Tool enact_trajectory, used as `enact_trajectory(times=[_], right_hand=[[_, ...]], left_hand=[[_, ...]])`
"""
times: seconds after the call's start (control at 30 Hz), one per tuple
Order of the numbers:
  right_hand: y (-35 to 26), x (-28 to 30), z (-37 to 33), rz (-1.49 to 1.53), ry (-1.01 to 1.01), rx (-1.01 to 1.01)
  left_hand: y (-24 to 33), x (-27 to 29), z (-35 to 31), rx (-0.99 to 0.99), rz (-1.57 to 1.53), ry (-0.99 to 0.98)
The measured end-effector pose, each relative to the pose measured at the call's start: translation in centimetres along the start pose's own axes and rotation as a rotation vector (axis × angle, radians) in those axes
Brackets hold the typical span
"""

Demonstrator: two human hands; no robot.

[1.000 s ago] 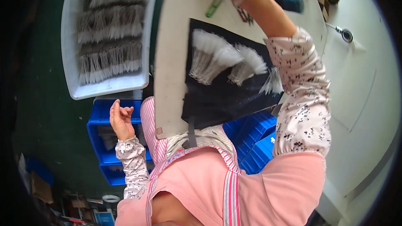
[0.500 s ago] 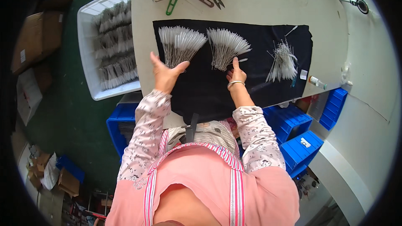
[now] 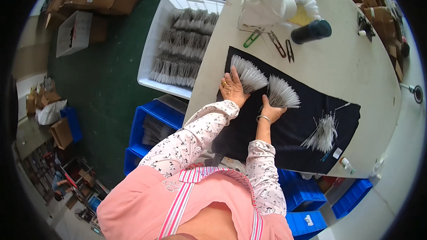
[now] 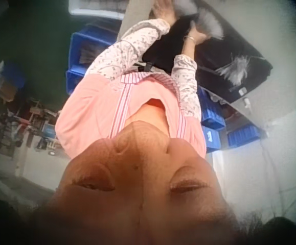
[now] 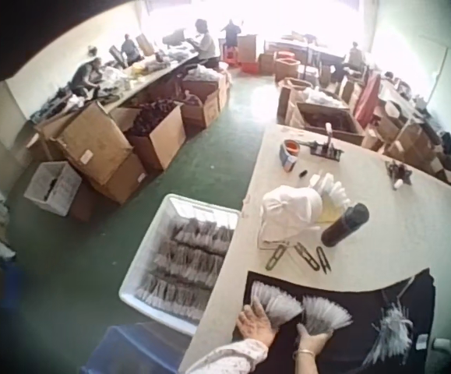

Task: The person gathers loose white sticks from a table, aligns them into bundles, and secures them with metal wire ties. They then place the finished bundles into a white plastic tray. The process is repeated continuously throughout the clip.

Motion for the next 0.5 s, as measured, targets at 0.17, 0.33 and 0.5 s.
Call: enact_trajectory(times=[0.17,0.33,0.5], right_hand=[[-1.4,-0.2,-0.7,-0.262,-0.039,-0.087],[-1.4,0.2,-0.3,-0.337,-0.045,-0.044],[0.0,0.1,1.0,-0.349,-0.034,-0.002]], left_hand=[[-0.4,-0.9,0.4,-0.035,-0.043,-0.039],[0.0,-1.5,0.7,-0.092,-0.008,0.003],[-0.2,-1.3,0.9,-0.14,-0.076,0.039]])
Point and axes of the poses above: each hand's wrist, its own z-axis towards the middle knuckle, its own x-axis out of the back of the hand, y = z × x, the point moved 5 cm from there along z, towards the middle knuckle, and after that the axes turned 2 degrees about y, right-handed, at the moved point
